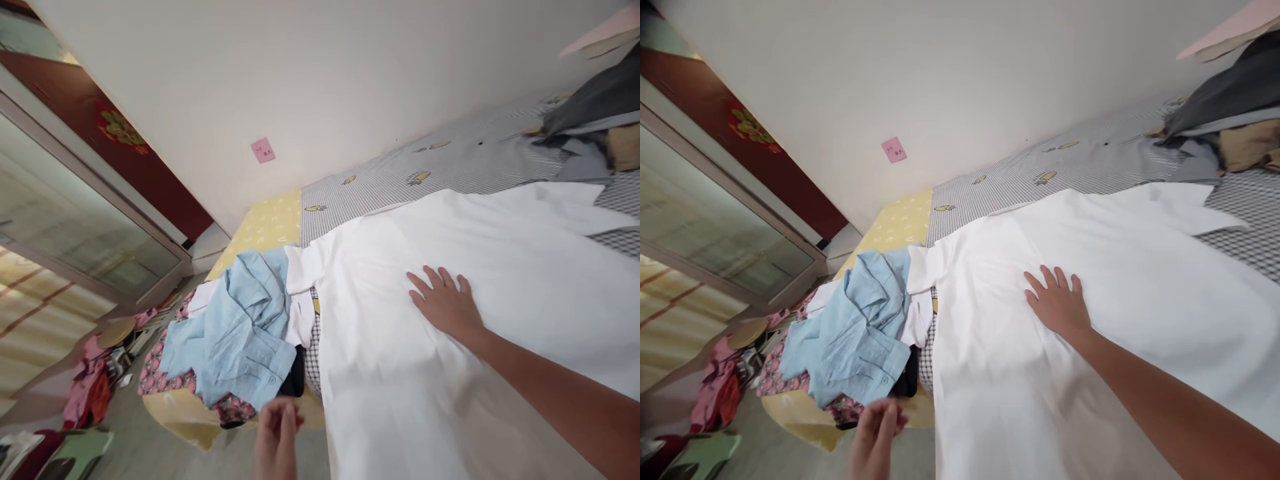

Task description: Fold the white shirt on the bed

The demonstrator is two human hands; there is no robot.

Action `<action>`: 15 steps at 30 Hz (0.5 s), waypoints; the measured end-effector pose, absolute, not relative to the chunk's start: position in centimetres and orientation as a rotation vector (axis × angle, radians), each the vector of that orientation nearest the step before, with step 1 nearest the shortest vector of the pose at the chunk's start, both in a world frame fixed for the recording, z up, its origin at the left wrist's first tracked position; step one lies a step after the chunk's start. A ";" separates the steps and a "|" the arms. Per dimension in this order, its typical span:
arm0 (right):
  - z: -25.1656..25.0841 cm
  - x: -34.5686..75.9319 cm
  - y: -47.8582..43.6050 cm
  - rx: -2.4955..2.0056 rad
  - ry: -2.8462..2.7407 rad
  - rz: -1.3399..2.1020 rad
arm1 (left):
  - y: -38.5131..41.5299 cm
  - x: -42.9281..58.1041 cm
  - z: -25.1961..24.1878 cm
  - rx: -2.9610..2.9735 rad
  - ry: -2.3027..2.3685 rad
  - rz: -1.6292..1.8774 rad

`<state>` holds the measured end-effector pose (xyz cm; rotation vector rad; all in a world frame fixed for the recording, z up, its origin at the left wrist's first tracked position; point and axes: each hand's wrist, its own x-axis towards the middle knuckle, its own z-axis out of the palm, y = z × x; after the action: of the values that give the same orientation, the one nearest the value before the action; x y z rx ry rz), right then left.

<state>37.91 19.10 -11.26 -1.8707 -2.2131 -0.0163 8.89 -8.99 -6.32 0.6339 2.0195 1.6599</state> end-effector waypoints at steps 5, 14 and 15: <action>-12.0 38.1 19.2 -1.790 -2.182 -0.091 | 3.0 10.1 1.3 0.330 1.418 1.672; -13.3 37.8 19.7 -1.712 -2.105 -0.169 | 16.3 6.3 -0.8 -0.026 1.566 1.583; -13.3 37.7 19.8 -1.707 -2.090 -0.179 | 16.8 6.0 -0.9 0.001 1.593 1.590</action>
<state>37.75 19.78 -13.34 -1.7073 -2.0905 -0.1793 6.00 16.75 -0.92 0.0013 1.5931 1.5902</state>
